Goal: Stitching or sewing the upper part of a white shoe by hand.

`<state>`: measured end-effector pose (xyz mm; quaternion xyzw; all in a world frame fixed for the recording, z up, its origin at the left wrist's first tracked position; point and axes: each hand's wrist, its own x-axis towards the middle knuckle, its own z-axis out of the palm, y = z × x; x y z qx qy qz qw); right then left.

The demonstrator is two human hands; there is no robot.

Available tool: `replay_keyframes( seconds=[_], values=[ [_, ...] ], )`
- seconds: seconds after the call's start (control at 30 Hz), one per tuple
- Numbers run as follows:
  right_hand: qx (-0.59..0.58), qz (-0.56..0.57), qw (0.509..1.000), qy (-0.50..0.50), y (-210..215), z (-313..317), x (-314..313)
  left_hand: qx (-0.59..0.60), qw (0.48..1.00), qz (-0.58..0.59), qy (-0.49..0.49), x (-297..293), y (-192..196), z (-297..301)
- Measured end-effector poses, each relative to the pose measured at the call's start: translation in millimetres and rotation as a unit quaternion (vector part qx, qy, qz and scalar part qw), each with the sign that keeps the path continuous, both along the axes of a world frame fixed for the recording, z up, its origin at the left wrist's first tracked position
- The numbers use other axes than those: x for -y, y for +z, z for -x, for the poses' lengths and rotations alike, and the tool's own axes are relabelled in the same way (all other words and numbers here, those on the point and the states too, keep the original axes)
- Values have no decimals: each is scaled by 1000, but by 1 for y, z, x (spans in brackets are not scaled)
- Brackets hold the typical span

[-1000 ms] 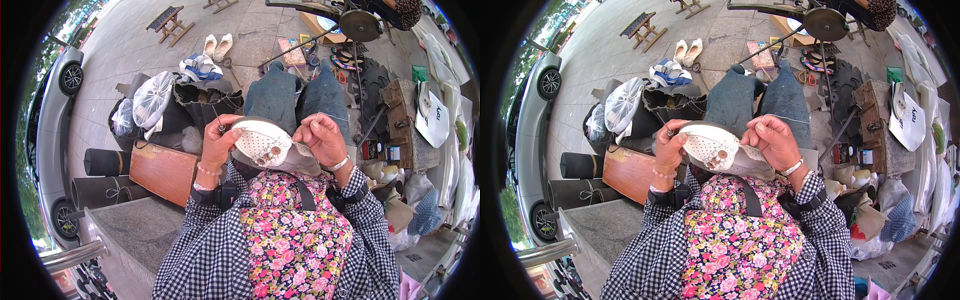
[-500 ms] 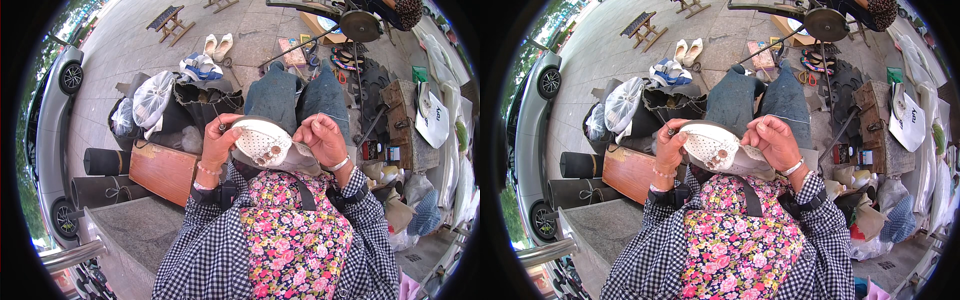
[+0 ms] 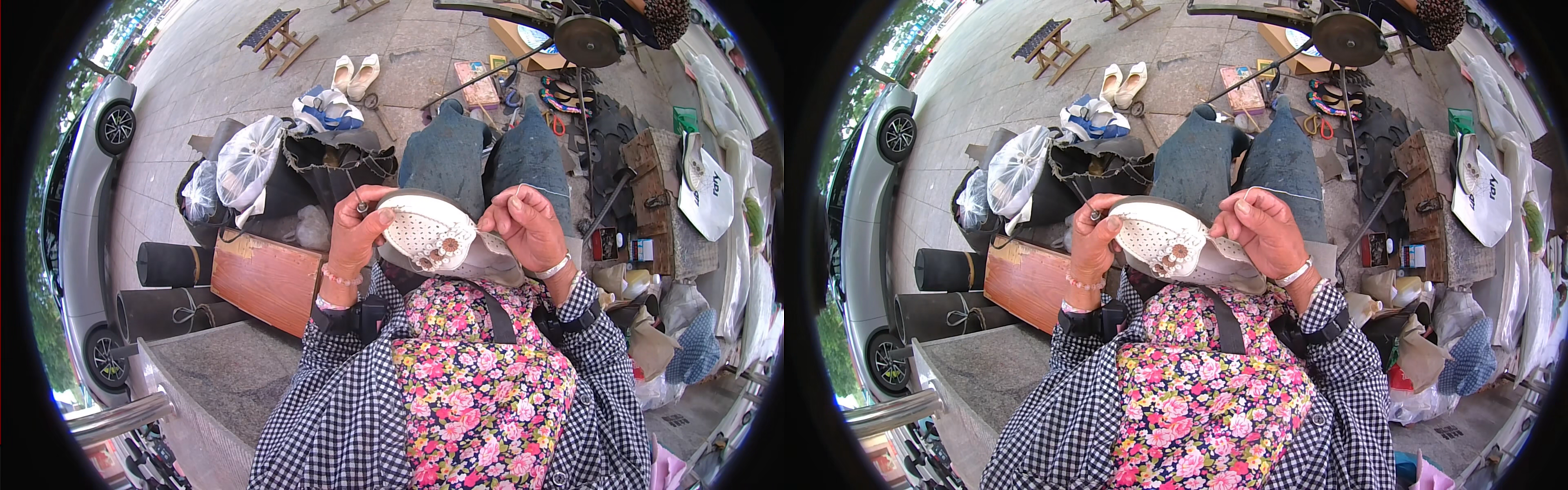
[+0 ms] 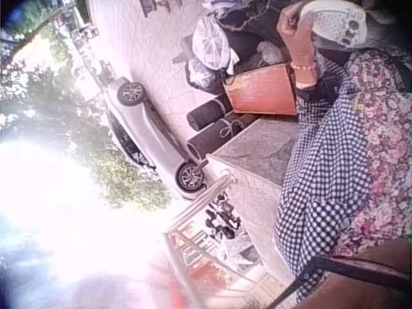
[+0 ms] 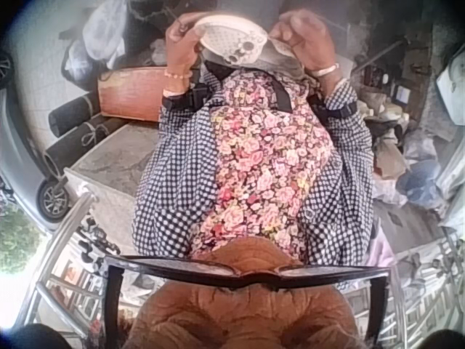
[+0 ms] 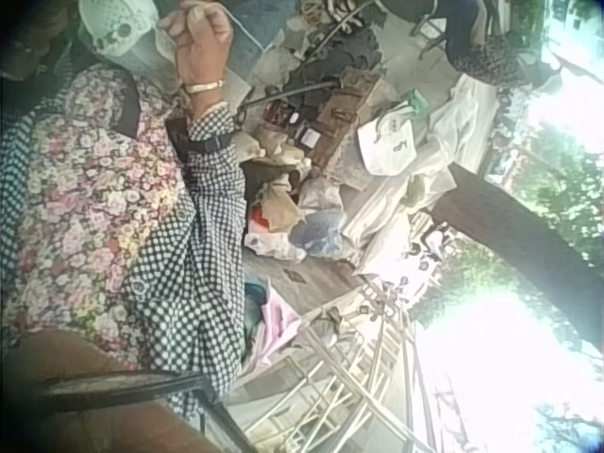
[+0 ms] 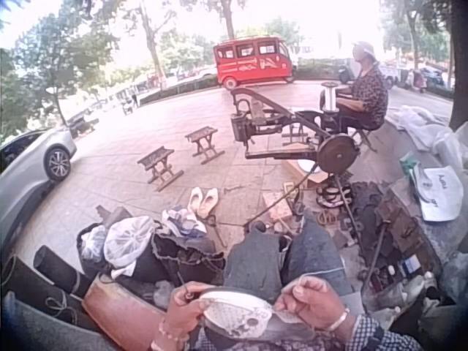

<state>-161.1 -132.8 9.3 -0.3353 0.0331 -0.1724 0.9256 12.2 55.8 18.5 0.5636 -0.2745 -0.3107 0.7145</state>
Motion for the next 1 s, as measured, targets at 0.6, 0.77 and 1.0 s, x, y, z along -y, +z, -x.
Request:
replay_keyframes(
  seconds=[0.6, 0.77, 1.0],
  values=[
    [1, -9, 1000, -5, -1, -1, -1, -13, 1000, -2, 1, 0, 0, 0],
    [0, -3, 1000, 0, -2, 0, -1, -6, 1000, 4, -9, -2, -2, -1],
    [1, 8, 1000, 3, -1, 1, -1, -4, 1000, 6, -12, -2, -2, -1]
  ],
)
